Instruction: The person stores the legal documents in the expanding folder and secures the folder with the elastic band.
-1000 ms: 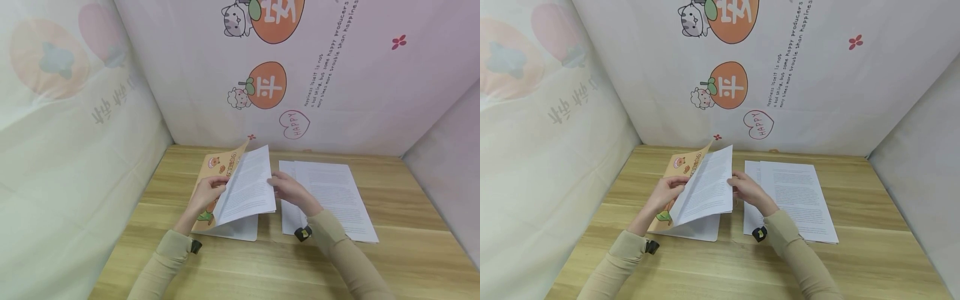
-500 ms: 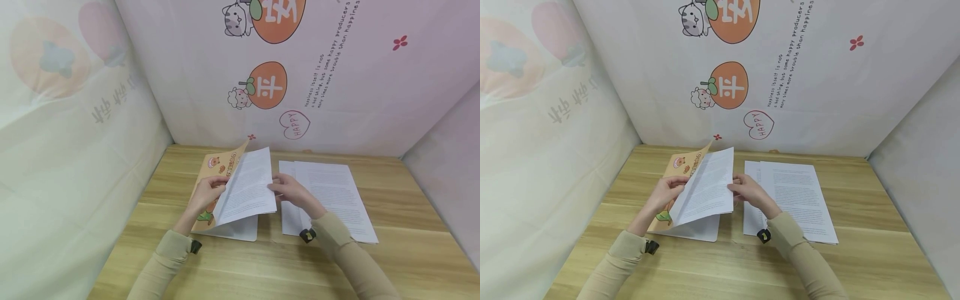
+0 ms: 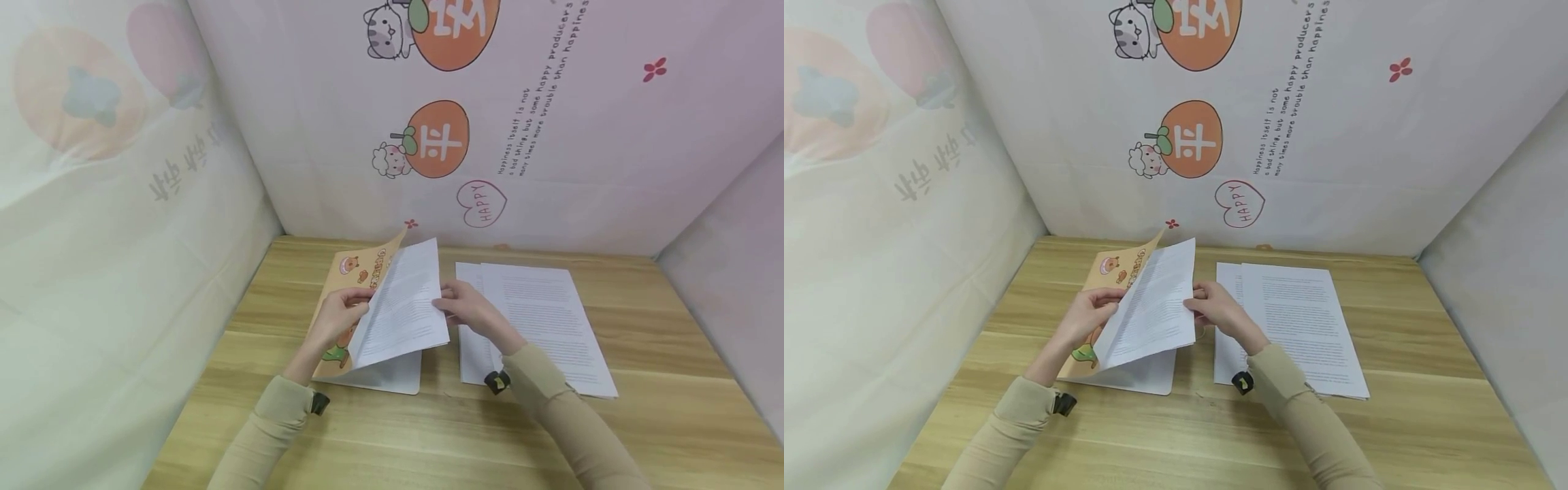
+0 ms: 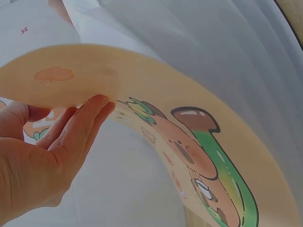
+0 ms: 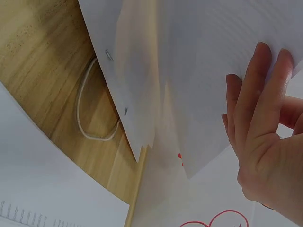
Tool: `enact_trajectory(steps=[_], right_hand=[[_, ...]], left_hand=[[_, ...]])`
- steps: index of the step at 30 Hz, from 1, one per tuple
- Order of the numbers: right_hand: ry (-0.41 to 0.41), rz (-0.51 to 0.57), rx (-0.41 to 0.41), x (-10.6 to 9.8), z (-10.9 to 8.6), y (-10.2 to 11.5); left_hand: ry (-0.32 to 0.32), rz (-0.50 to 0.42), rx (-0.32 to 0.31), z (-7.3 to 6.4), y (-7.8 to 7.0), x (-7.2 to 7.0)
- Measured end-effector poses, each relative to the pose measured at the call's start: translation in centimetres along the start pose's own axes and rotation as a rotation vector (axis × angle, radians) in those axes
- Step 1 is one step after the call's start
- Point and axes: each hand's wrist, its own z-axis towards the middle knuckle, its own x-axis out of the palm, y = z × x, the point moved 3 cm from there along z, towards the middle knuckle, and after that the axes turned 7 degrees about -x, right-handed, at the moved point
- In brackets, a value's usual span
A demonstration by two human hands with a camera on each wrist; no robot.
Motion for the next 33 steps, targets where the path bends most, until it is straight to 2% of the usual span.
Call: enact_trajectory(steps=[7, 16, 20, 23, 27, 33], right_hand=[[-0.018, 0.05, -0.044, -0.6, -0.5, 0.2], [-0.046, 0.093, -0.028, 1.0, -0.2, -0.4], [-0.041, 0.083, -0.051, 1.9, -0.1, -0.3], [-0.044, 0.053, -0.028, 2.3, 0.0, -0.3], [-0.051, 0.03, 0.005, 2.2, -0.1, -0.6], [-0.027, 0.043, -0.021, 1.9, -0.3, -0.1]], left_hand=[[-0.008, -0.001, 0.005, 0.0, -0.1, 0.1], [-0.015, 0.014, 0.001, -0.1, -0.1, 0.2], [-0.017, 0.009, -0.005, -0.2, -0.1, 0.3], [-0.014, -0.002, -0.009, -0.1, 0.0, 0.2], [-0.014, -0.003, -0.004, 0.0, 0.1, 0.2], [-0.025, -0.002, 0.004, 0.0, 0.1, 0.0]])
